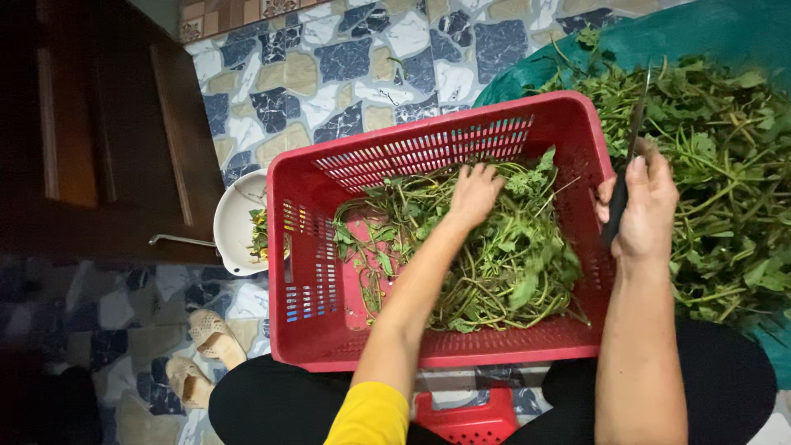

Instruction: The person sorts through green leafy vegetables in a red basket, using a knife to trim stems and roots while moving the processed greens between a basket and a pile.

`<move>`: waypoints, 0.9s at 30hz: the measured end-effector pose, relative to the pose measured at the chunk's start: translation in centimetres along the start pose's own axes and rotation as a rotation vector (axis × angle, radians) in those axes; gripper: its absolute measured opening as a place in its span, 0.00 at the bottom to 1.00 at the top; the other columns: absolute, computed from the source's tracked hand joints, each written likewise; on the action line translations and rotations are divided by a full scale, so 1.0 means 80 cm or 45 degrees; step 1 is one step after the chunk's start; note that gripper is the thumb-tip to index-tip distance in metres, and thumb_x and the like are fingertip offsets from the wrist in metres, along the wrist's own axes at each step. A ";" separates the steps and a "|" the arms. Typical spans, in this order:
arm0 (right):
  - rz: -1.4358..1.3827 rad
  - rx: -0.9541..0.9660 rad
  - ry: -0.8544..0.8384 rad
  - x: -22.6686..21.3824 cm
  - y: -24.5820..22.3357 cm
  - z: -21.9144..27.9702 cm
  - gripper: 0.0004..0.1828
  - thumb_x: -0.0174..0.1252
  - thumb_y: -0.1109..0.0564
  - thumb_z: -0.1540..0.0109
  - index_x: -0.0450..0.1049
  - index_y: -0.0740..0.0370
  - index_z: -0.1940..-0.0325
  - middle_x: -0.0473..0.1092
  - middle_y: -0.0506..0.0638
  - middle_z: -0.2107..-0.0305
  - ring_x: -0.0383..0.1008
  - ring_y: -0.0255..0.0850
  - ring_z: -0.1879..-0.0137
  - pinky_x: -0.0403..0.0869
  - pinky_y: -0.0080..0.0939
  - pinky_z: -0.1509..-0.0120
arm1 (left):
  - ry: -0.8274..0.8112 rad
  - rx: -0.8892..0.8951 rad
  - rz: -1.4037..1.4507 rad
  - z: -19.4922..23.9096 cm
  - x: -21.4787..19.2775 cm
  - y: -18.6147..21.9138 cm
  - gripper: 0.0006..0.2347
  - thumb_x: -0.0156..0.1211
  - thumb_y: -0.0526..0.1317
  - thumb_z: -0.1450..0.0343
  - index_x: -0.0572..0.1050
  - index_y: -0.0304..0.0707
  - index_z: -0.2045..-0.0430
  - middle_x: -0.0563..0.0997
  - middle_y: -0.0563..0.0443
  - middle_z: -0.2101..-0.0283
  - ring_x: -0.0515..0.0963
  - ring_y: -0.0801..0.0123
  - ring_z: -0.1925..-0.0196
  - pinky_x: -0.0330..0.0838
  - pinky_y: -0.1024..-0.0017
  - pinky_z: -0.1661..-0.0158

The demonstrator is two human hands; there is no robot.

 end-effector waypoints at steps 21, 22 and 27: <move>0.223 0.338 -0.142 0.037 0.024 0.022 0.20 0.49 0.52 0.28 0.66 0.64 0.34 0.65 0.46 0.78 0.61 0.32 0.76 0.61 0.32 0.76 | 0.661 -0.224 0.706 0.115 -0.274 -0.078 0.09 0.65 0.37 0.32 0.76 0.38 0.60 0.82 0.45 0.62 0.82 0.56 0.62 0.76 0.60 0.60; 0.320 0.379 -0.142 0.038 0.032 0.027 0.20 0.49 0.51 0.28 0.67 0.64 0.36 0.64 0.45 0.78 0.61 0.31 0.76 0.60 0.32 0.76 | 0.657 -0.218 0.799 0.126 -0.249 -0.075 0.07 0.64 0.36 0.30 0.77 0.40 0.61 0.84 0.46 0.62 0.83 0.59 0.61 0.77 0.62 0.58; 0.593 0.560 -0.253 0.069 0.093 0.087 0.25 0.53 0.47 0.33 0.65 0.61 0.36 0.64 0.45 0.79 0.60 0.32 0.78 0.58 0.33 0.78 | 0.524 -0.671 1.110 0.159 -0.130 -0.068 0.05 0.64 0.40 0.27 0.76 0.40 0.65 0.84 0.51 0.63 0.83 0.69 0.64 0.78 0.68 0.61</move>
Point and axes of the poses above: each hand's wrist, its own z-axis away from the middle knuckle, its own x-axis out of the palm, y = z × x, the point moved 9 cm from there along -z, towards the middle knuckle
